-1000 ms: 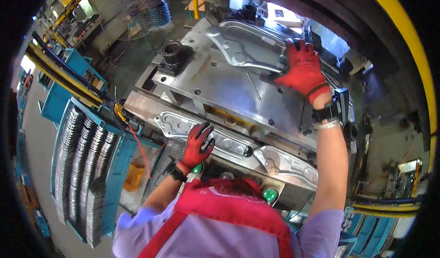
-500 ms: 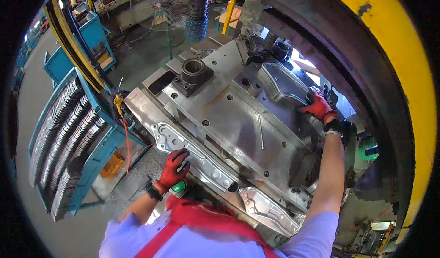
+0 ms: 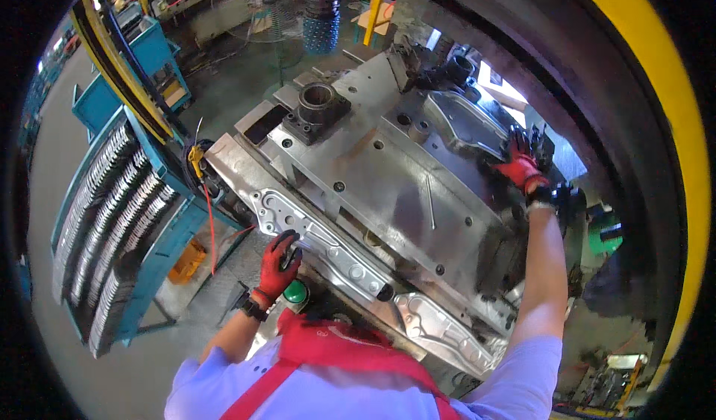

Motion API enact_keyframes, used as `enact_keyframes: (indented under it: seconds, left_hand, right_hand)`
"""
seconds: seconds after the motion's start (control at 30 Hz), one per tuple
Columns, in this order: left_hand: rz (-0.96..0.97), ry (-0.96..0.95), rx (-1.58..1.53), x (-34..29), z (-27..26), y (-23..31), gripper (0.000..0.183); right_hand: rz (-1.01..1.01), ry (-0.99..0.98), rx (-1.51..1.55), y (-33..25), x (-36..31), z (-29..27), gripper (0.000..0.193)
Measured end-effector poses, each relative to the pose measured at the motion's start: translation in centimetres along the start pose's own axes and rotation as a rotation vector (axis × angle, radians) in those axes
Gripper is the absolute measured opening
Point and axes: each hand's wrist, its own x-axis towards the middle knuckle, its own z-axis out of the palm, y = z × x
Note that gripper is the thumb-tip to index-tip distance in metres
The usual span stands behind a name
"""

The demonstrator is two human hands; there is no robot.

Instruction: Operating a hydraulic press to shape and move metal components.

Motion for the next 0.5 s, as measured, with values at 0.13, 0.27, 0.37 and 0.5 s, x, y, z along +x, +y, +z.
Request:
enact_keyframes:
  seconds: [0.13, 0.27, 0.37, 0.5]
  left_hand:
    - [-0.107, 0.171, -0.058, -1.1, -0.3, -1.0, 0.040]
    - [-0.306, 0.312, -0.247, -4.2, 0.7, -7.7, 0.042]
    - [-0.438, -0.048, -0.277, -7.8, 1.1, -14.0, 0.047]
    - [-0.599, -0.350, -0.333, -11.5, 1.6, -18.2, 0.071]
  right_hand:
    - [-0.027, 0.046, -0.083, -6.5, -4.0, -3.8, 0.095]
    - [-0.254, 0.476, 0.303, -14.8, -14.3, -4.7, 0.071]
    - [-0.315, 0.508, 0.604, -17.7, -25.9, -0.5, 0.070]
    - [0.330, 0.506, 1.069, -19.8, -38.9, 11.2, 0.042]
